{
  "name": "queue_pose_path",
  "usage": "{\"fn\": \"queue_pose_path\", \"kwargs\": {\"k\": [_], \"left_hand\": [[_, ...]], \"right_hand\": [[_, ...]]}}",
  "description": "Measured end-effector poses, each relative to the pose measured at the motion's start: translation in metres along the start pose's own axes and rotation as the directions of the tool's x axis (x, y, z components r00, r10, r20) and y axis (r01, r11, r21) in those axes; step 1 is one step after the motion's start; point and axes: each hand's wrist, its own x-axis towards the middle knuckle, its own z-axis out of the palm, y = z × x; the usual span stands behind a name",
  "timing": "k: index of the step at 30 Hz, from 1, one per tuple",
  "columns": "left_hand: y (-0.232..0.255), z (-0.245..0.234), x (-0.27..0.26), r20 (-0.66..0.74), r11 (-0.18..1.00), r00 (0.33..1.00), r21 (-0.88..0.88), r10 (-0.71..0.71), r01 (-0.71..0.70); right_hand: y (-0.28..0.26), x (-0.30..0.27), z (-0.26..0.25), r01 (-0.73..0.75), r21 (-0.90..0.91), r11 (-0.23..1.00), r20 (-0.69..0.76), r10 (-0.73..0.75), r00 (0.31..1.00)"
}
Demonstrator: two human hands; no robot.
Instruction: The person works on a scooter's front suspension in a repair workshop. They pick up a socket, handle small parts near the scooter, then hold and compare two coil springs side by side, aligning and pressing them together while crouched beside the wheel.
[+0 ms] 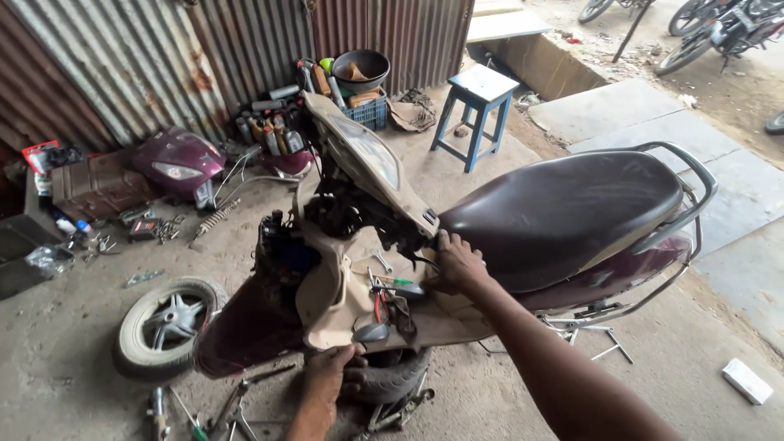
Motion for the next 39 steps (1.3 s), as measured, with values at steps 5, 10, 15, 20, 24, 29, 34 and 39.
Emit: {"fn": "queue_pose_path", "kwargs": {"k": [5,10,15,20,24,29,34,39], "left_hand": [[0.061,0.016,0.042,0.119,0.994,0.987,-0.001,0.107,-0.108],[0.072,0.046,0.099,0.404,0.983,0.898,-0.13,0.173,-0.131],[0.092,0.093,0.1,0.394,0.988,0.914,0.074,0.094,-0.134],[0.084,0.112,0.116,0.492,0.986,0.862,0.034,0.125,-0.162],[0.081,0.113,0.128,0.503,0.994,0.861,0.029,0.074,-0.102],[0.068,0.124,0.133,0.471,0.994,0.879,0.028,0.079,-0.105],[0.077,0.106,0.116,0.472,0.995,0.882,0.084,-0.001,-0.044],[0.019,0.012,0.157,0.582,0.99,0.813,0.117,0.0,-0.084]], "right_hand": [[0.012,0.045,0.01,-0.208,-0.072,0.975,0.271,0.22,0.937],[0.038,0.057,0.021,-0.14,0.215,0.967,0.293,0.073,0.953],[0.03,0.056,0.033,-0.149,0.207,0.967,0.194,0.108,0.975],[-0.001,0.041,0.017,-0.24,0.252,0.938,0.17,0.201,0.965],[-0.003,0.045,0.022,-0.314,0.286,0.905,0.194,0.267,0.944],[-0.022,0.037,0.009,-0.398,0.311,0.863,0.268,0.322,0.908],[-0.016,0.031,0.024,-0.367,0.361,0.857,0.251,0.29,0.924],[-0.016,0.025,0.032,-0.337,0.352,0.873,0.196,0.283,0.939]]}}
